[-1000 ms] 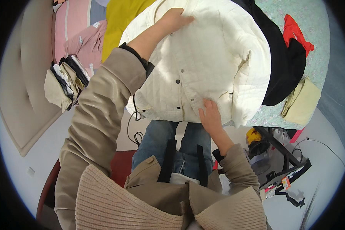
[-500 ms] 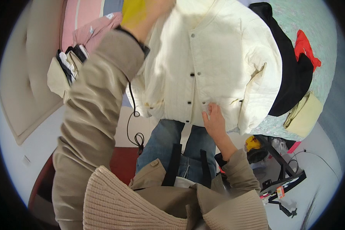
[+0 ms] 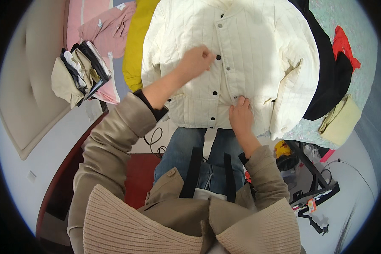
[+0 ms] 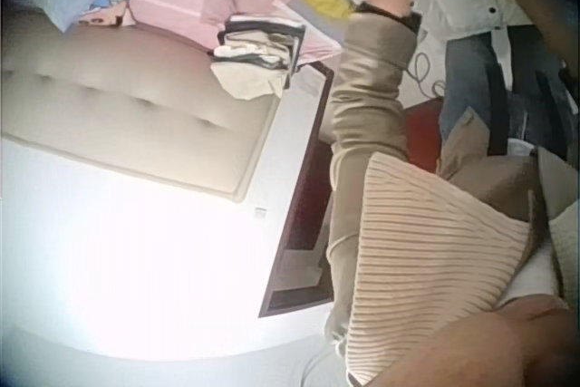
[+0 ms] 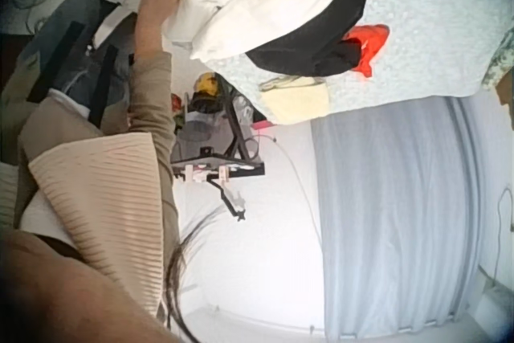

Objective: The person folds several garments on a bed, including a beige short-sleeved top, a cream zip-up hoodie, a white puffer jacket, and a black jacket. Each item is smoothed, folded, and placed into a growing stack on the bed.

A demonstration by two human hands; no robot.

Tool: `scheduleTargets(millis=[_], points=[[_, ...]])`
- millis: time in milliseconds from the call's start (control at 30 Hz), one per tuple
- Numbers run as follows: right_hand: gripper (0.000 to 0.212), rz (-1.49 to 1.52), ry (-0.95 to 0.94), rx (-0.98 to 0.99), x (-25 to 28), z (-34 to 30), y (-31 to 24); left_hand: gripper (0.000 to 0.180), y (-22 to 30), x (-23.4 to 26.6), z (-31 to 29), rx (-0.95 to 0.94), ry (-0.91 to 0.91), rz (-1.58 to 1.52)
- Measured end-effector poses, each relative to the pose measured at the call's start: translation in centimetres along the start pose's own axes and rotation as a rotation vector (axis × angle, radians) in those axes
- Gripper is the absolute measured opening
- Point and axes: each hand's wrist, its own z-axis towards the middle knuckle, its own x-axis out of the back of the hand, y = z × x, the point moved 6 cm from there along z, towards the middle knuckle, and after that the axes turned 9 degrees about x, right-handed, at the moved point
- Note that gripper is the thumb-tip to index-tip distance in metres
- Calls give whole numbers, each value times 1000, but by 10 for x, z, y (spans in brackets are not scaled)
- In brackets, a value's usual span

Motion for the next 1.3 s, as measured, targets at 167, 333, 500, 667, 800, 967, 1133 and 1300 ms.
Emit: scheduleTargets(millis=[167, 333, 500, 667, 800, 967, 1133, 1300], points=[[22, -40, 50, -31, -9, -11, 13, 33, -10, -44, -4, 33, -71, 106], [21, 158, 47, -25, 9, -25, 16, 40, -27, -46, -15, 78, 20, 199], [18, 352, -110, -82, 46, -34, 0, 35, -49, -70, -48, 65, 147, 435], [15, 458, -83, -124, 93, -29, -18, 23, -41, -75, -52, -85, 196, 286], [18, 477, -161, -214, 101, -27, -27, 25, -24, -100, -57, -214, 113, 139], [28, 512, -233, -37, 57, -20, -39, 45, -32, -113, -44, -305, -243, 89], [24, 493, -231, -113, 27, -46, 22, 45, -52, -95, -43, 274, -391, -782], [21, 454, -124, -107, 6, -70, 69, 42, -16, -68, -32, 35, -144, -355]])
